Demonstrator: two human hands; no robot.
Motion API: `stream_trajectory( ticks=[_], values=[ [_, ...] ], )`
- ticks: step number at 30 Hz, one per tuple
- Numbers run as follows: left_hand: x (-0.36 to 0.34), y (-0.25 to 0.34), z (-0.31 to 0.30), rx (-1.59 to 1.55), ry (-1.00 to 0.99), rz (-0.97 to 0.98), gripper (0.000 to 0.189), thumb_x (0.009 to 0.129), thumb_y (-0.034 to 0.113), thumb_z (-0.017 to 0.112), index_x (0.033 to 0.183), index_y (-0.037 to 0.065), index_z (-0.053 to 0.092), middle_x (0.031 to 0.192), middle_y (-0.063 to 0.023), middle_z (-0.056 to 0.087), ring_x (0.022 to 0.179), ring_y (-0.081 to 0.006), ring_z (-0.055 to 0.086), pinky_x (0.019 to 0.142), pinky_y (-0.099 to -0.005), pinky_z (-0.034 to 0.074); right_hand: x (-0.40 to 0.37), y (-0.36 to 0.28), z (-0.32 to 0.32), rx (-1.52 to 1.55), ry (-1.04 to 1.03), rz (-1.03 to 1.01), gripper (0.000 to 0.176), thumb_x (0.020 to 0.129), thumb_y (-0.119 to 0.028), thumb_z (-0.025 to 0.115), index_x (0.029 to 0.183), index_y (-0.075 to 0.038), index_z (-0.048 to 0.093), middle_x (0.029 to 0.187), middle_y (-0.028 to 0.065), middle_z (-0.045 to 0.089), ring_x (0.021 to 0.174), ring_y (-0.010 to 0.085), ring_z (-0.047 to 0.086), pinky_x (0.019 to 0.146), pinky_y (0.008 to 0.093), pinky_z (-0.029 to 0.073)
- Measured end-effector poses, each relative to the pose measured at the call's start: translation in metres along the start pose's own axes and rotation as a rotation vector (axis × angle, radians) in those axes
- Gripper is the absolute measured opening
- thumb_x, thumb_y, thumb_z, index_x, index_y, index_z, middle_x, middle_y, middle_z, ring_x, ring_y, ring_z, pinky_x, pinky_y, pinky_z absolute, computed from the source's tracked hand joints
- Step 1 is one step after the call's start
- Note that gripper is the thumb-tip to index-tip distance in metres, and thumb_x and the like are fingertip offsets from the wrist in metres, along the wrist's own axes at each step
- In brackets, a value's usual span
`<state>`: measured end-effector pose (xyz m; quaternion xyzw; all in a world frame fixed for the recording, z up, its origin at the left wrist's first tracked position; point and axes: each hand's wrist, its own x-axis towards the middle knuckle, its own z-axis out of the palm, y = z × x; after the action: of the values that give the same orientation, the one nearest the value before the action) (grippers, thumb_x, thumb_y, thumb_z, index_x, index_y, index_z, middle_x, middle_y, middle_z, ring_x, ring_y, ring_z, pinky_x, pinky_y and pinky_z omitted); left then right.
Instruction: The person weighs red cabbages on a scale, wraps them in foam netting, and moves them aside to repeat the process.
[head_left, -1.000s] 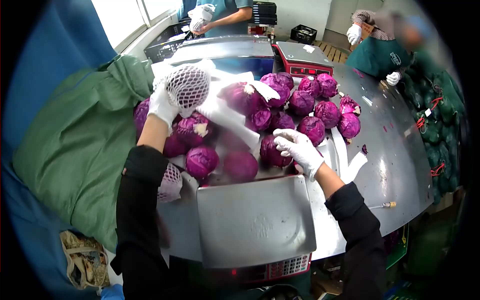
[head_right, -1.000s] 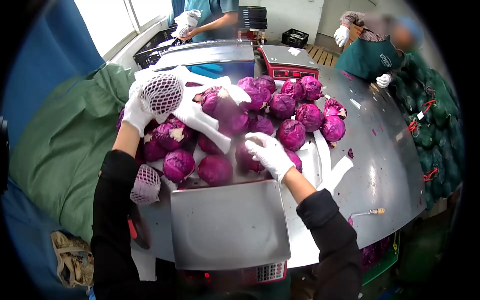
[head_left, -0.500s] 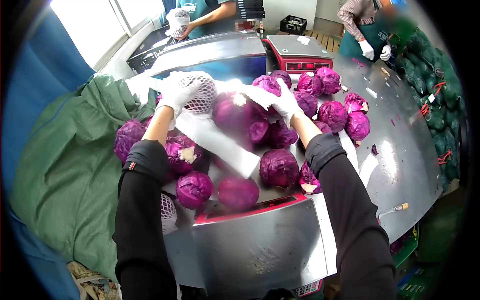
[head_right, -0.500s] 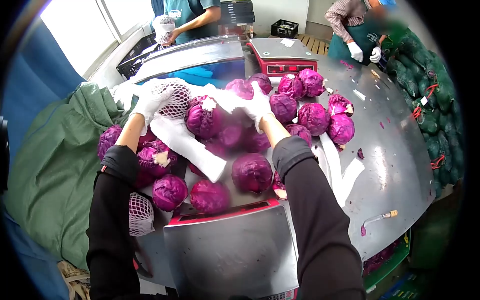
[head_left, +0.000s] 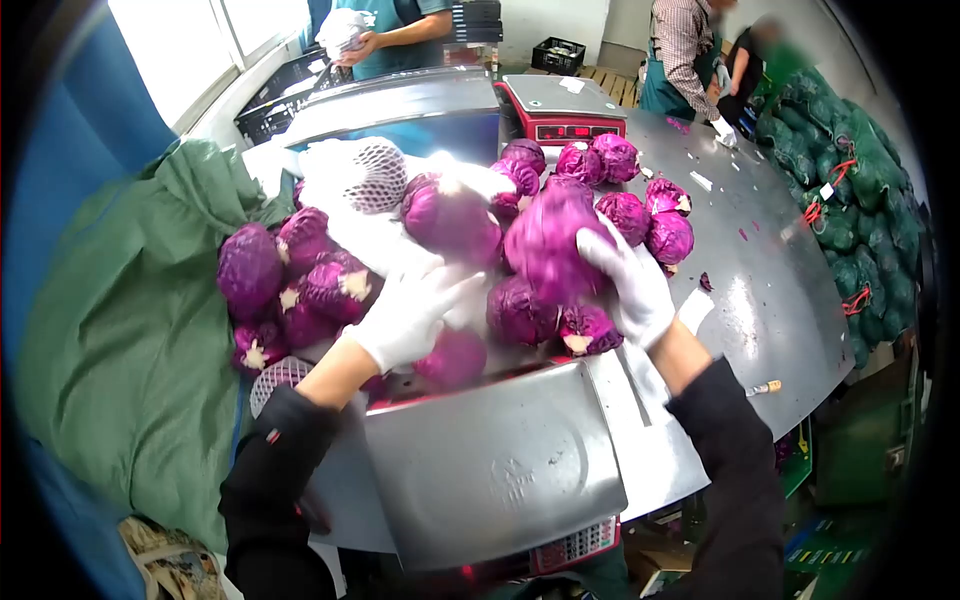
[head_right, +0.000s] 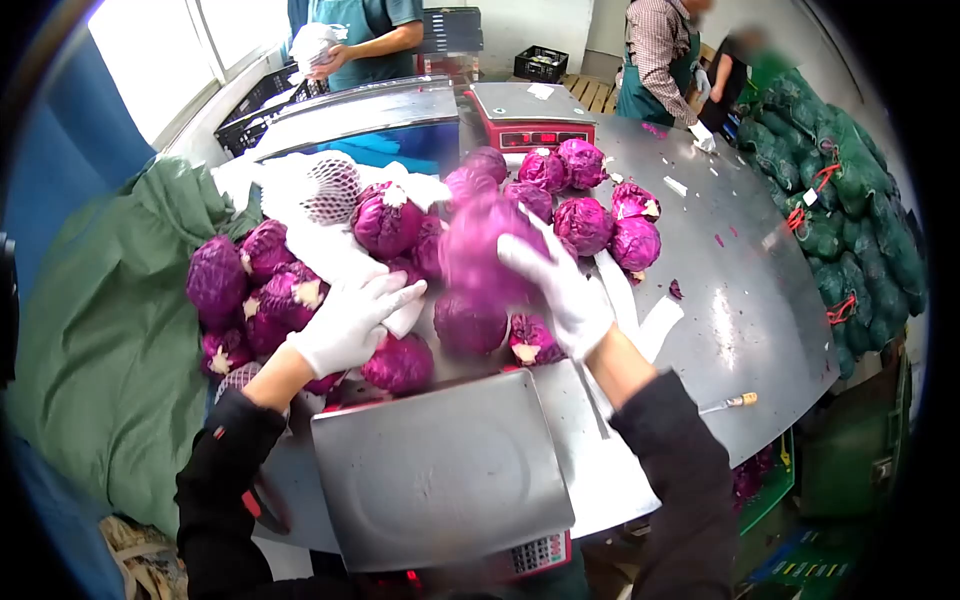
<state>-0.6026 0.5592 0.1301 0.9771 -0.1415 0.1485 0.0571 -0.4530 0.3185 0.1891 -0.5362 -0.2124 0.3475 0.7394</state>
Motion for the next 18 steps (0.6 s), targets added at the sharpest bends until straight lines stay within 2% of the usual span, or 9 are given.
stream_trajectory(
  ticks=[3, 4, 7, 9, 11, 13, 14, 16, 18],
  values=[
    [-0.008, -0.011, 0.016, -0.078, 0.012, -0.002, 0.028, 0.078, 0.002, 0.058, 0.105, 0.007, 0.065, 0.097, -0.0135, 0.056, 0.091, -0.0337, 0.056, 0.082, -0.0420, 0.045, -0.073, 0.009, 0.009, -0.387, -0.078, -0.060, 0.082, 0.079, -0.023, 0.079, 0.148, -0.012, 0.035, 0.142, 0.0102, 0.045, 0.132, 0.0236, 0.043, 0.112, 0.0382, 0.031],
    [-0.007, -0.010, 0.016, -0.045, 0.076, -0.047, 0.033, 0.069, 0.006, 0.064, 0.102, 0.013, 0.065, 0.097, -0.0148, 0.059, 0.093, -0.0359, 0.058, 0.078, -0.0450, 0.049, -0.096, 0.012, 0.018, -0.412, -0.124, -0.052, 0.087, 0.075, -0.024, 0.082, 0.148, -0.013, 0.036, 0.142, 0.0110, 0.045, 0.132, 0.0240, 0.042, 0.113, 0.0379, 0.031],
    [0.020, 0.040, -0.061, 0.013, 0.122, -0.094, 0.024, 0.076, 0.005, 0.060, 0.099, 0.013, 0.065, 0.089, -0.0145, 0.059, 0.089, -0.0338, 0.059, 0.079, -0.0447, 0.048, -0.151, 0.031, 0.036, -0.688, -0.239, -0.098, 0.094, 0.069, -0.030, 0.085, 0.148, -0.017, 0.036, 0.138, 0.0164, 0.045, 0.132, 0.0289, 0.040, 0.113, 0.0383, 0.031],
    [0.025, 0.053, -0.086, -0.115, 0.601, 0.016, 0.022, 0.080, 0.002, 0.055, 0.098, 0.012, 0.063, 0.088, -0.0156, 0.058, 0.087, -0.0349, 0.058, 0.079, -0.0447, 0.046, -0.175, 0.034, 0.054, -0.847, -0.279, -0.106, 0.095, 0.068, -0.036, 0.084, 0.148, -0.018, 0.036, 0.135, 0.0223, 0.043, 0.130, 0.0351, 0.039, 0.111, 0.0399, 0.032],
    [0.027, 0.066, -0.118, 0.172, 0.757, -0.066, 0.013, 0.080, 0.004, 0.061, 0.092, 0.007, 0.062, 0.090, -0.0166, 0.059, 0.086, -0.0365, 0.056, 0.078, -0.0442, 0.044, -0.186, 0.048, 0.060, -1.004, -0.341, -0.234, 0.097, 0.066, -0.036, 0.085, 0.147, -0.014, 0.036, 0.136, 0.0242, 0.038, 0.126, 0.0377, 0.042, 0.109, 0.0390, 0.034],
    [0.021, 0.092, -0.154, -0.084, 0.796, -0.195, 0.016, 0.083, 0.000, 0.056, 0.098, 0.002, 0.059, 0.087, -0.0189, 0.060, 0.083, -0.0391, 0.059, 0.073, -0.0444, 0.047, -0.194, 0.048, 0.063, -1.061, -0.313, -0.189, 0.099, 0.067, -0.037, 0.084, 0.149, -0.014, 0.033, 0.135, 0.0256, 0.038, 0.128, 0.0396, 0.039, 0.110, 0.0395, 0.033],
    [0.020, 0.096, -0.162, 0.026, 0.940, -0.121, 0.024, 0.084, 0.000, 0.054, 0.108, 0.003, 0.059, 0.087, -0.0197, 0.061, 0.079, -0.0411, 0.060, 0.071, -0.0445, 0.048, -0.196, 0.052, 0.058, -1.087, -0.320, -0.214, 0.100, 0.068, -0.036, 0.084, 0.150, -0.013, 0.031, 0.139, 0.0269, 0.034, 0.131, 0.0418, 0.036, 0.111, 0.0397, 0.031],
    [0.008, 0.113, -0.180, -0.165, 0.885, -0.206, 0.036, 0.084, 0.000, 0.056, 0.119, 0.009, 0.060, 0.080, -0.0115, 0.062, 0.070, -0.0222, 0.062, 0.067, -0.0340, 0.050, -0.198, 0.058, 0.042, -1.162, -0.323, -0.268, 0.109, 0.067, -0.038, 0.084, 0.153, -0.014, 0.020, 0.142, 0.0298, 0.030, 0.134, 0.0445, 0.032, 0.112, 0.0420, 0.030],
    [-0.006, 0.130, -0.195, -0.380, 0.739, -0.371, 0.031, 0.086, 0.003, 0.060, 0.116, 0.009, 0.064, 0.080, -0.0006, 0.061, 0.068, -0.0047, 0.055, 0.059, -0.0229, 0.047, -0.202, 0.061, 0.030, -1.113, -0.313, -0.308, 0.116, 0.065, -0.039, 0.085, 0.154, -0.016, 0.014, 0.142, 0.0299, 0.030, 0.133, 0.0450, 0.033, 0.112, 0.0427, 0.030]
  ],
)
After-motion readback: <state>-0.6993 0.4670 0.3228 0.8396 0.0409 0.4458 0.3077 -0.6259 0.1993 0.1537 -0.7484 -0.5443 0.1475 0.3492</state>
